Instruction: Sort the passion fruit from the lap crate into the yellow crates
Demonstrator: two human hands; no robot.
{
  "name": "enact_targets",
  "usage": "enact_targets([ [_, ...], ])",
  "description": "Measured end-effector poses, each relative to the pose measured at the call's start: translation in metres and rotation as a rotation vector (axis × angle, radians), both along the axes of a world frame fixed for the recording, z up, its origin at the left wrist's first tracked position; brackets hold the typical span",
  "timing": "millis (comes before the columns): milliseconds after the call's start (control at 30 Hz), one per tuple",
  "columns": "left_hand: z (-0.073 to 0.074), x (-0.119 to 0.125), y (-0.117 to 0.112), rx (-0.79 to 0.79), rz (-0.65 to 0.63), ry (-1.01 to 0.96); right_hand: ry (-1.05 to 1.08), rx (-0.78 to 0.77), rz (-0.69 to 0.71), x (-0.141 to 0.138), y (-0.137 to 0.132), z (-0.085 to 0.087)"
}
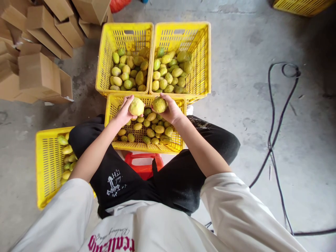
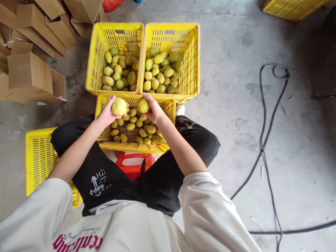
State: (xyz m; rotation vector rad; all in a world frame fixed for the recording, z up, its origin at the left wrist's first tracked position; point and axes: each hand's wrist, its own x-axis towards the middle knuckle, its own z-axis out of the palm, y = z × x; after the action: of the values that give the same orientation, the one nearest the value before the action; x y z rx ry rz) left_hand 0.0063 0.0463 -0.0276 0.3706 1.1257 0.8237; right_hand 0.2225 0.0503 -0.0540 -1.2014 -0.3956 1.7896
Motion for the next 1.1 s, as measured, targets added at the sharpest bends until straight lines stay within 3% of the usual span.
enact_targets([
  [233,0.014,0.008,-0.003,0.066,0.127,0.145,-0.011,-0.007,-0.002,0.001,0.001,0.001],
  [433,0.018,0.005,0.001,-0.047,0.206,0.107,0.003,-0.061,-0.034,0.0,0.0,0.005],
  [533,0.017,0.001,0.003,-0.133,0.177,0.052,0.03,-0.08,-0.057,-0.001,-0.001,0.009],
  [667,0.014,-0.001,0.002,-0.089,0.086,0.002,0.045,-0.095,-0.05,-0.003,-0.003,0.014],
  [933,0.027,-0.001,0.003,-0.077,0.182,0.039,0.069,-0.078,-0.057,-0.001,-0.001,0.002],
  [1100,0.027,-0.002,0.003,-0.049,0.115,-0.011,0.072,-0.071,-0.086,0.003,0.003,-0.001],
])
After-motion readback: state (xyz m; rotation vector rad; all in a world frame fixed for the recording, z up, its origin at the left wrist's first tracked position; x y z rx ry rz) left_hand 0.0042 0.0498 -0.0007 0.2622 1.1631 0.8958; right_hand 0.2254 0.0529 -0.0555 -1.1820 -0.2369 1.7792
